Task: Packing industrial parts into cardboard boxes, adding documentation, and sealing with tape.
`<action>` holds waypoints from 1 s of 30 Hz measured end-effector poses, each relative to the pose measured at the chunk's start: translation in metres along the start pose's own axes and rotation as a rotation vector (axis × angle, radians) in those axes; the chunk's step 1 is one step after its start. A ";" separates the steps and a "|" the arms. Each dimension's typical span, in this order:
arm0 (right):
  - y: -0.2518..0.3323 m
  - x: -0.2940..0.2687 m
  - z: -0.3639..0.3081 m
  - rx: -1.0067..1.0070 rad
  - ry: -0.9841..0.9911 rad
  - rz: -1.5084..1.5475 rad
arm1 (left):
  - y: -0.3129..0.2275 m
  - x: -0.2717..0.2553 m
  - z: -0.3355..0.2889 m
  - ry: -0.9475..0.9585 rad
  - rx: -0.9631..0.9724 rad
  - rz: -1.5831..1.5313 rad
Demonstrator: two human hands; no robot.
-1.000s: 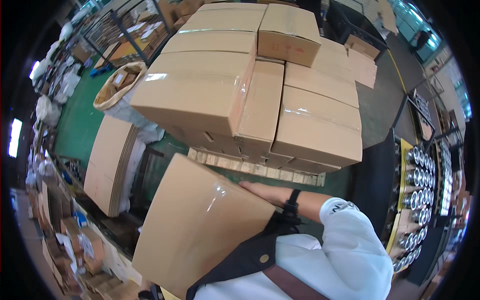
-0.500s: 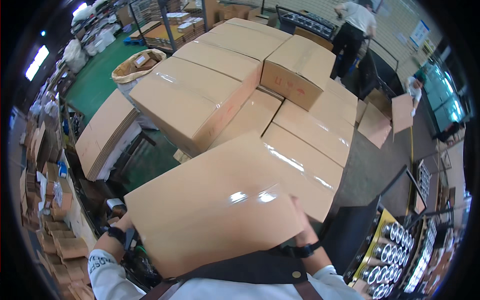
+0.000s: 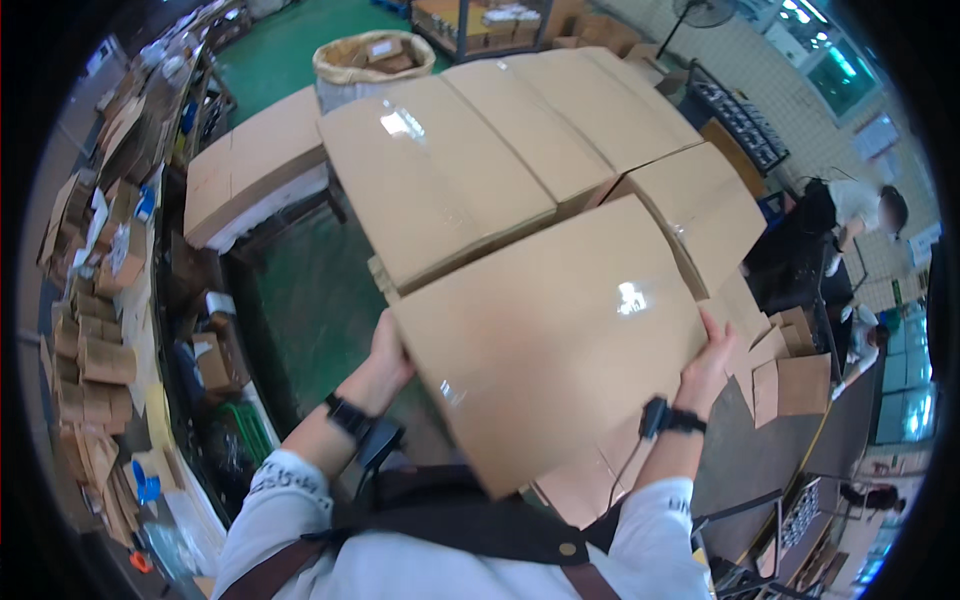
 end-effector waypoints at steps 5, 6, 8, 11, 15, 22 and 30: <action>-0.036 0.027 0.030 -0.165 0.056 -0.156 | 0.032 -0.031 0.023 -0.325 0.035 0.006; -0.042 0.033 0.019 -0.042 0.051 -0.089 | 0.043 -0.050 0.020 -0.373 0.058 -0.047; -0.051 0.008 0.022 -0.040 0.096 -0.155 | 0.080 -0.082 0.038 -0.386 -0.184 -0.019; -0.060 0.025 0.007 0.096 0.171 -0.089 | 0.091 -0.039 0.036 -0.380 0.042 -0.156; -0.047 0.034 0.001 0.023 0.121 -0.301 | 0.096 -0.032 0.039 -0.370 0.013 -0.324; -0.024 0.045 -0.019 -0.584 0.064 -1.472 | 0.092 -0.037 0.019 -0.595 0.248 -0.051; -0.012 -0.040 0.045 0.037 0.027 -0.321 | 0.094 -0.040 0.025 -0.235 0.111 -0.062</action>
Point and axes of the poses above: each hand's wrist, its own z-axis towards the middle knuckle, its own x-axis out of the palm, y = z × x, the point moved 5 cm from there along z, towards the middle knuckle, and after that the axes turned 8 degrees about z, right-handed, at the moved point
